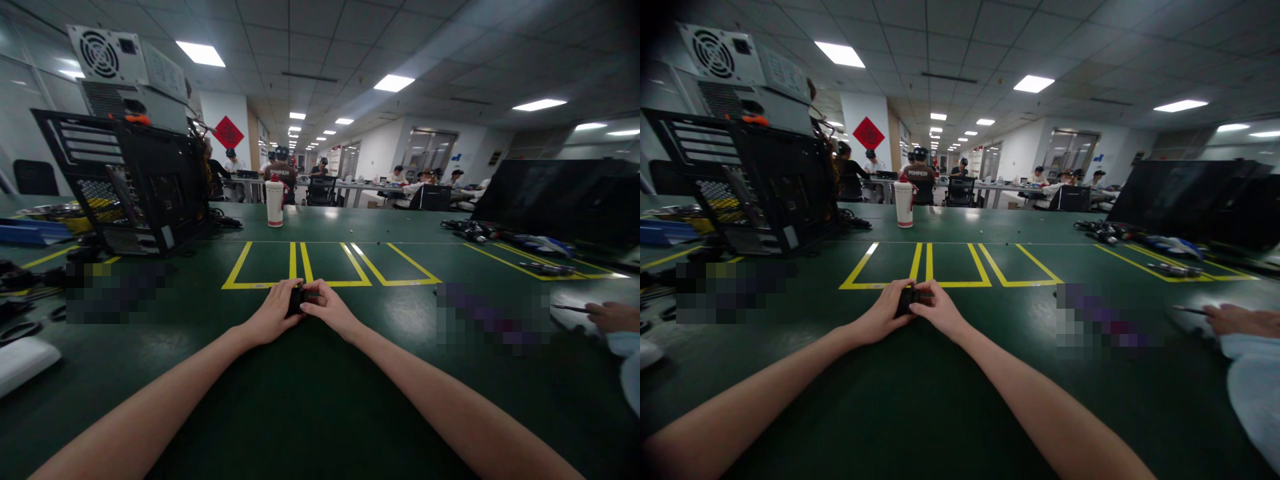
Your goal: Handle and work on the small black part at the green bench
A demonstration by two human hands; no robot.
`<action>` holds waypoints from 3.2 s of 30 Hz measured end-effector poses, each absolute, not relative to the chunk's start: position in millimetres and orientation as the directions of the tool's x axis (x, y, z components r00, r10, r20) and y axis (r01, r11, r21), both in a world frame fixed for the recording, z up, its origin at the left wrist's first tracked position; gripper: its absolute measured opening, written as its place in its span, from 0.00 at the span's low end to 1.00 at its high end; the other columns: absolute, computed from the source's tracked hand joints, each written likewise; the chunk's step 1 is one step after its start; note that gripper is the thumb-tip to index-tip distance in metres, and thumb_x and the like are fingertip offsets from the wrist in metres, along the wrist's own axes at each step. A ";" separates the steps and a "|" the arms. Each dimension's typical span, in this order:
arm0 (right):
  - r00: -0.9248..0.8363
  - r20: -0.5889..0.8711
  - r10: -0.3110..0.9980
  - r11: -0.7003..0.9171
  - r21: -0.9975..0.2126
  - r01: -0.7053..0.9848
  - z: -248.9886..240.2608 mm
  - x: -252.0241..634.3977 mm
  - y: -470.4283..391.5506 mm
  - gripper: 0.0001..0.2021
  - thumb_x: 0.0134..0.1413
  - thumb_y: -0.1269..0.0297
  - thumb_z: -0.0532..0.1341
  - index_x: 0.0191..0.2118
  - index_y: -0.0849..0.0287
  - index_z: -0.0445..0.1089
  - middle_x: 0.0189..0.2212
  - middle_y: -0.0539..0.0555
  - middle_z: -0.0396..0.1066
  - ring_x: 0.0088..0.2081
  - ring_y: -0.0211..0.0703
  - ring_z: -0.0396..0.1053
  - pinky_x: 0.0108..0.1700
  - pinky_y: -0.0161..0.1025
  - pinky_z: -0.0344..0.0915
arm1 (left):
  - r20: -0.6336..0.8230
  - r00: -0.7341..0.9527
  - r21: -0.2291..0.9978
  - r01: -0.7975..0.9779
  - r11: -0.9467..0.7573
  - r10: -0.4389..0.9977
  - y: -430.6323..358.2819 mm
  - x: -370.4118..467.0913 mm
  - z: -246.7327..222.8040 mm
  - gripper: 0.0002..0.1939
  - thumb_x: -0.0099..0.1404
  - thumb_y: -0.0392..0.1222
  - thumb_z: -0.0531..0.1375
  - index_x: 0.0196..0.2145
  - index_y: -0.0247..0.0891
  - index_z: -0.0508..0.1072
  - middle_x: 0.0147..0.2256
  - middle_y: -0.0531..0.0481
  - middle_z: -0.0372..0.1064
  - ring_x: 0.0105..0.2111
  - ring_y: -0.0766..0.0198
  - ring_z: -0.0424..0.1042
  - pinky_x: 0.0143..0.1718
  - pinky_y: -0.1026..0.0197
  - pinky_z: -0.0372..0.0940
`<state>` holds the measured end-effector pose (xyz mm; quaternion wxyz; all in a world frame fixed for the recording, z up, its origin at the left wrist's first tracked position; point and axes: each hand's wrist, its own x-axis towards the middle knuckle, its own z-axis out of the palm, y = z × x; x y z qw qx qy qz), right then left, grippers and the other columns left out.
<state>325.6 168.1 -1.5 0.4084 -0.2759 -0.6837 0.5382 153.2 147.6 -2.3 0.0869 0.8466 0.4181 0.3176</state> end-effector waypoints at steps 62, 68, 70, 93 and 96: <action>-0.505 0.203 0.839 0.246 -0.969 0.019 0.9 325.4 169.2 0.19 0.43 0.64 0.60 0.44 0.58 0.59 0.43 0.55 0.62 0.44 0.42 0.63 0.47 0.45 0.60 | 0.459 0.442 0.427 0.651 -0.627 0.771 146.5 153.4 -1.1 0.30 0.56 0.39 0.56 0.53 0.42 0.46 0.51 0.44 0.50 0.51 0.54 0.54 0.50 0.46 0.53; -0.505 0.250 0.826 0.261 -0.964 -0.051 6.4 325.5 162.5 0.15 0.42 0.68 0.60 0.39 0.56 0.60 0.41 0.52 0.61 0.42 0.39 0.64 0.46 0.42 0.62 | 0.476 0.442 0.415 0.649 -0.637 0.761 147.0 154.2 -2.1 0.29 0.56 0.39 0.56 0.52 0.41 0.47 0.50 0.44 0.51 0.50 0.53 0.54 0.50 0.44 0.52; -0.496 0.255 0.830 0.267 -0.963 -0.048 4.1 324.7 164.9 0.15 0.42 0.67 0.60 0.39 0.56 0.60 0.40 0.52 0.62 0.41 0.39 0.64 0.46 0.42 0.62 | 0.479 0.443 0.411 0.649 -0.640 0.757 147.3 154.5 -2.5 0.29 0.56 0.39 0.56 0.52 0.41 0.47 0.50 0.44 0.51 0.50 0.54 0.54 0.50 0.46 0.53; -0.480 0.241 0.844 0.267 -0.964 -0.015 -4.4 325.4 168.7 0.17 0.41 0.65 0.61 0.39 0.57 0.57 0.41 0.53 0.61 0.40 0.40 0.64 0.44 0.43 0.62 | 0.454 0.433 0.415 0.670 -0.615 0.778 146.0 154.6 0.6 0.29 0.56 0.40 0.55 0.53 0.41 0.47 0.50 0.44 0.50 0.51 0.54 0.53 0.51 0.47 0.52; -0.429 0.269 0.862 0.336 -0.938 0.088 -6.4 325.5 169.3 0.18 0.41 0.67 0.59 0.42 0.57 0.58 0.41 0.53 0.62 0.43 0.41 0.63 0.48 0.45 0.59 | 0.452 0.429 0.418 0.673 -0.611 0.782 147.4 152.4 0.5 0.29 0.56 0.40 0.56 0.53 0.41 0.47 0.50 0.44 0.50 0.51 0.54 0.53 0.51 0.47 0.51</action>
